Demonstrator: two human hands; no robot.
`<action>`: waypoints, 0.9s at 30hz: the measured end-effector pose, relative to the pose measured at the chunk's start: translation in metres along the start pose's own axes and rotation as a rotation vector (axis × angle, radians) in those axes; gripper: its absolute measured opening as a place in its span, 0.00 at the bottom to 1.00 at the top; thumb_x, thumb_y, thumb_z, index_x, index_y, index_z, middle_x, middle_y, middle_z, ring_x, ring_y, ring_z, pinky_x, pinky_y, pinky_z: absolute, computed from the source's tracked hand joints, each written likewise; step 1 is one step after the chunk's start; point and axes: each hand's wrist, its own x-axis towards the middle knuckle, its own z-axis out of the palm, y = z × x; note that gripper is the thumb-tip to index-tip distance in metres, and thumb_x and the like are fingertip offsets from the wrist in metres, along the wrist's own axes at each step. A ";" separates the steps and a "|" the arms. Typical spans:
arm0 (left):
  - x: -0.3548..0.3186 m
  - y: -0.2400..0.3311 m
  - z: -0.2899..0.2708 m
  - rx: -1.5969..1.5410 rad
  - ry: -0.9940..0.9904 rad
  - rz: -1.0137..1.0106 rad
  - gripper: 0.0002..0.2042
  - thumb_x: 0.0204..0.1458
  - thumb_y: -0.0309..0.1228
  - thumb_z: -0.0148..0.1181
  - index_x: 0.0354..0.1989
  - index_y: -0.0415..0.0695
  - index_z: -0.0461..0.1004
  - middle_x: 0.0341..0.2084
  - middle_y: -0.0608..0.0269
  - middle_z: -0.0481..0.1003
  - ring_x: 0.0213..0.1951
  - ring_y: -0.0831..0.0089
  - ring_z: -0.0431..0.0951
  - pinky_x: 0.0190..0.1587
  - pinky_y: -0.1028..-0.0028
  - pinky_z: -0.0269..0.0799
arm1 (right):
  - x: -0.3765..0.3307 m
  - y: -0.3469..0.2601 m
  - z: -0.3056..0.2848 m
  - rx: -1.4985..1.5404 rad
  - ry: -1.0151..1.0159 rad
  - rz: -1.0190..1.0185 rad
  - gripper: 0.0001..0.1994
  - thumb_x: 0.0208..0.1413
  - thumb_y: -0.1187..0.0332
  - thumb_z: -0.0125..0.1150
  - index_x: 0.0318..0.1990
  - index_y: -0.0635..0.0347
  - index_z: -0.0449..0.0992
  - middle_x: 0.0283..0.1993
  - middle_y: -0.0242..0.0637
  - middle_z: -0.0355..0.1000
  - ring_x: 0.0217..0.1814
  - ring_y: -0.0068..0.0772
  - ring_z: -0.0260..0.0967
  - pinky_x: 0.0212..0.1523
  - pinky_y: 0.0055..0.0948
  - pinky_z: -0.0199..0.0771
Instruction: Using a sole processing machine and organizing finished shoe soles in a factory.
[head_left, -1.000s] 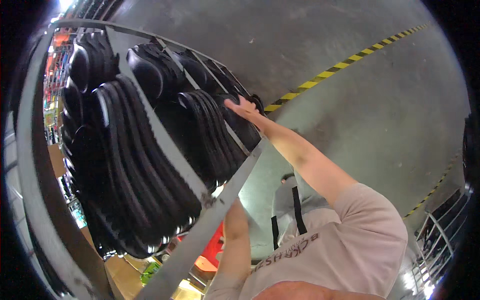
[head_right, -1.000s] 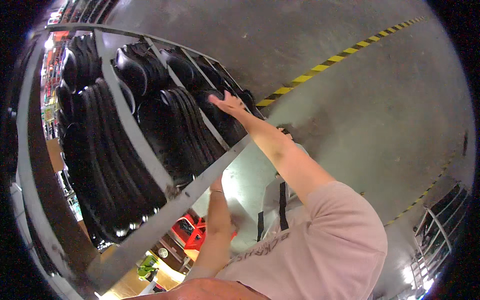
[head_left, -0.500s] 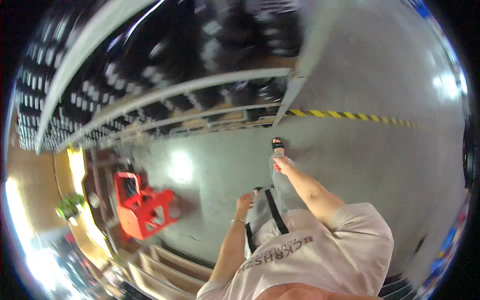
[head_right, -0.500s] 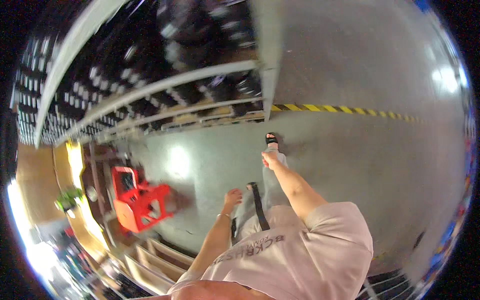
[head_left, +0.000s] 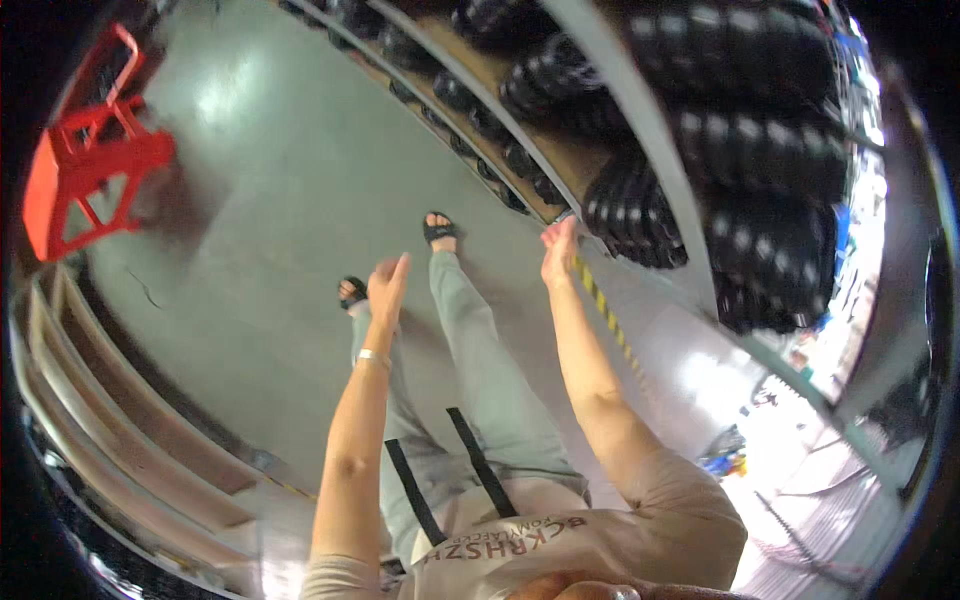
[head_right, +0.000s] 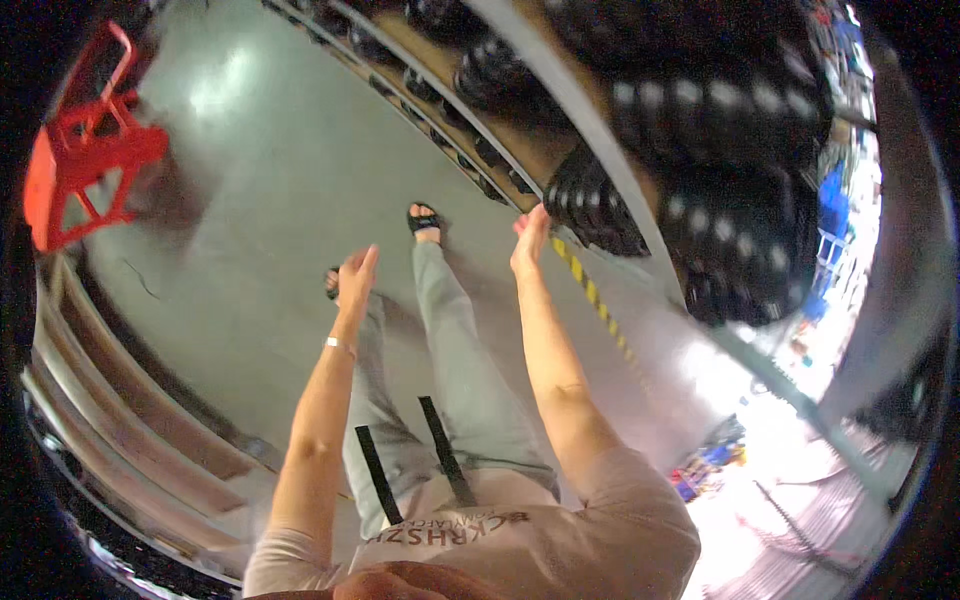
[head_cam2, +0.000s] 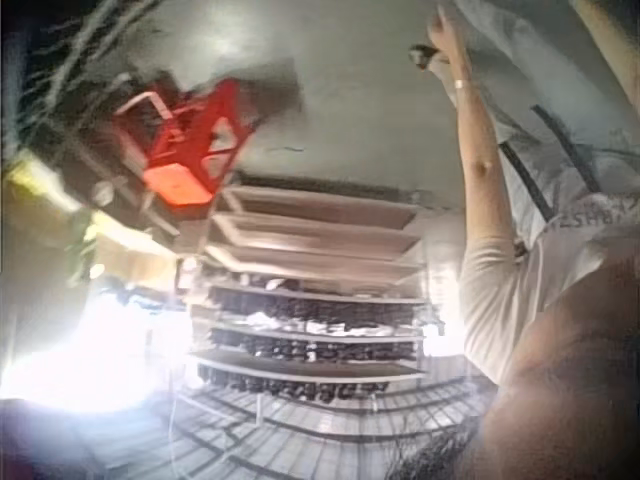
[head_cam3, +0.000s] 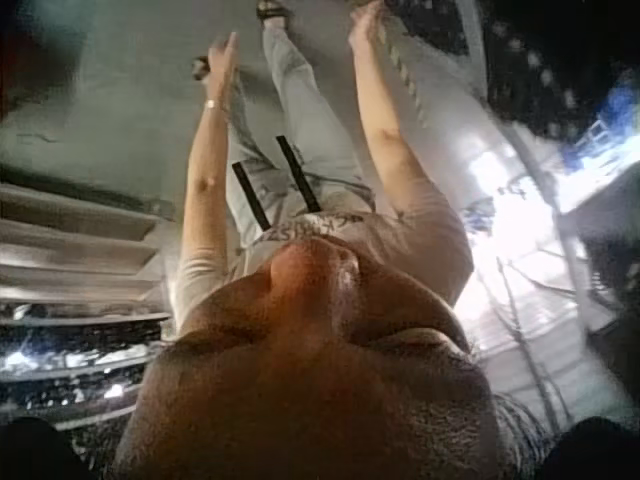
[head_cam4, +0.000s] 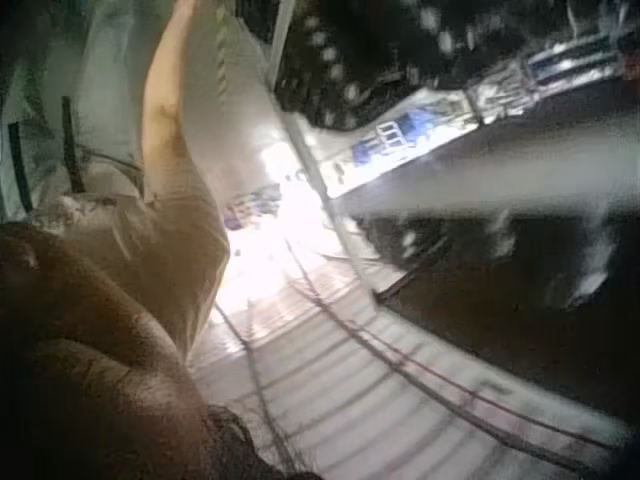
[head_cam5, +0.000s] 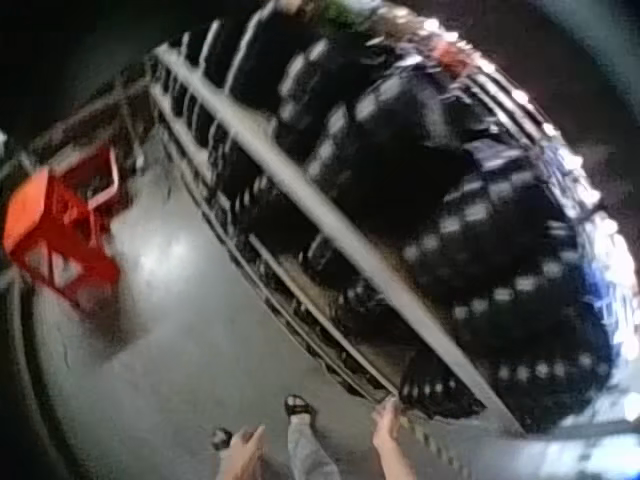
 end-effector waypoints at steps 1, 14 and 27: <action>0.010 0.040 0.057 -0.095 -0.093 0.022 0.24 0.50 0.48 0.61 0.40 0.34 0.77 0.32 0.55 0.79 0.36 0.71 0.77 0.42 0.73 0.70 | 0.040 -0.017 -0.020 0.137 0.136 -0.102 0.20 0.62 0.53 0.48 0.55 0.55 0.65 0.51 0.38 0.66 0.51 0.39 0.65 0.50 0.44 0.67; 0.139 0.184 0.238 0.314 -0.570 0.259 0.41 0.33 0.61 0.59 0.48 0.34 0.74 0.51 0.36 0.70 0.57 0.39 0.65 0.59 0.53 0.57 | 0.078 -0.071 0.032 0.355 -0.047 0.134 0.34 0.50 0.38 0.41 0.60 0.47 0.66 0.63 0.40 0.61 0.68 0.51 0.50 0.62 0.65 0.46; 0.145 0.158 0.222 0.249 -0.655 0.244 0.50 0.26 0.62 0.62 0.62 0.45 0.64 0.62 0.33 0.54 0.65 0.39 0.48 0.60 0.43 0.51 | 0.062 -0.052 0.027 0.382 0.021 0.259 0.38 0.43 0.29 0.40 0.58 0.39 0.67 0.61 0.31 0.63 0.64 0.42 0.51 0.54 0.55 0.48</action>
